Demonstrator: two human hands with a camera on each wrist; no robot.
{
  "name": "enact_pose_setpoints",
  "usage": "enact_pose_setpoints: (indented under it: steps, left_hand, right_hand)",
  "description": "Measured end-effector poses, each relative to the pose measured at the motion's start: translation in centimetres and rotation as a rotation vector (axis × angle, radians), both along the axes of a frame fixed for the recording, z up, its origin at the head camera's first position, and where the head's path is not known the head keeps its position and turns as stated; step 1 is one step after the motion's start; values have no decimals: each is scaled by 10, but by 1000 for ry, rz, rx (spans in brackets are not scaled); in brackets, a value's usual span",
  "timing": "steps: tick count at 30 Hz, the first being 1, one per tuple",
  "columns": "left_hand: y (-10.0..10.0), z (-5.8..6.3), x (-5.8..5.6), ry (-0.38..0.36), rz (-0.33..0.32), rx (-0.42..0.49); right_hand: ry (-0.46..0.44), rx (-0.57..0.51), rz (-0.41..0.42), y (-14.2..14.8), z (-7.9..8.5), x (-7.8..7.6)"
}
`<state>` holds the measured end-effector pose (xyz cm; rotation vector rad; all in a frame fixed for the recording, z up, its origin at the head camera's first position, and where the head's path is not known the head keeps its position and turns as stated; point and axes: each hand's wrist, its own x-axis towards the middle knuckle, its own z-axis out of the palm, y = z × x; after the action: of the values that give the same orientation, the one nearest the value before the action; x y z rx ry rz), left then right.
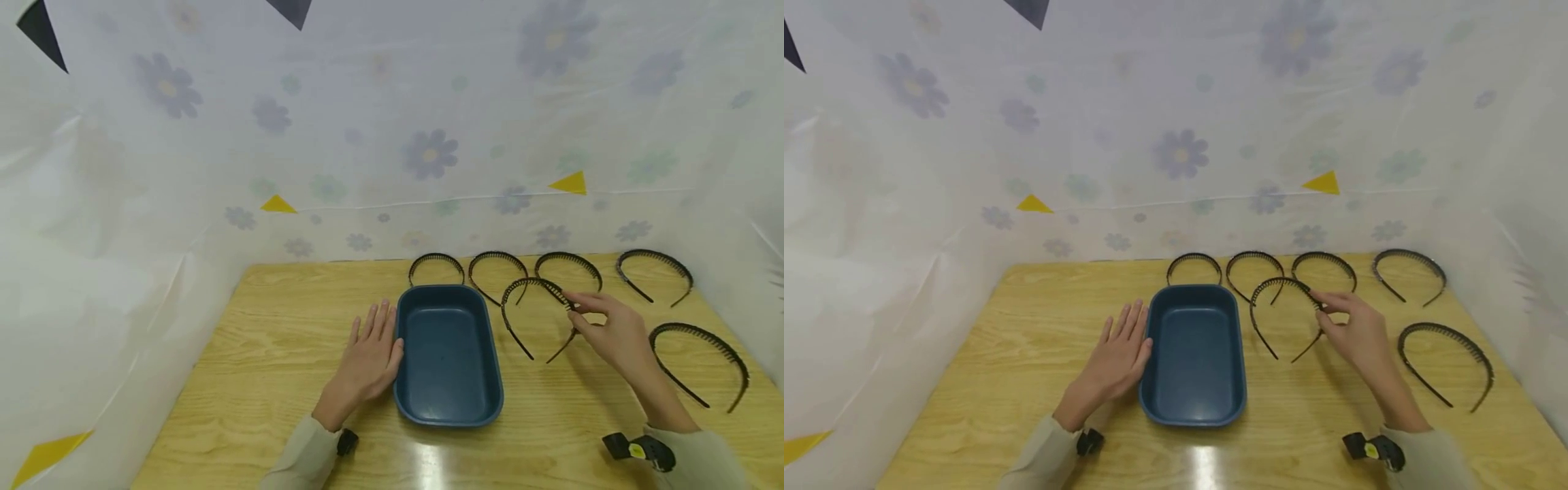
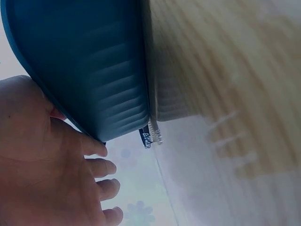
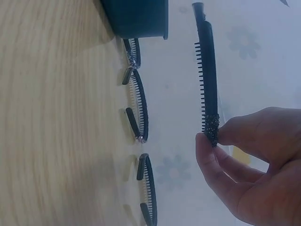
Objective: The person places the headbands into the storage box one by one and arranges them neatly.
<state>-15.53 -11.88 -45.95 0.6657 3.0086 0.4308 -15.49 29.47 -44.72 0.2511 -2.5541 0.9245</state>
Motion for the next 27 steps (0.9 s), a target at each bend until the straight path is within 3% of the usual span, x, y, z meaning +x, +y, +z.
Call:
enact_pose_setpoints:
  steps: [6,18,27]
  left_hand:
    - [-2,-3,0,4,6,18]
    - [-1,-8,-3,14,-8,10]
    - [-2,-8,-2,4,-6,19]
  right_hand:
    - [-16,-42,16,-7,6,-8]
    - [46,-99,37,-22,18,-19]
    - [0,-120,60,-33,27,-31]
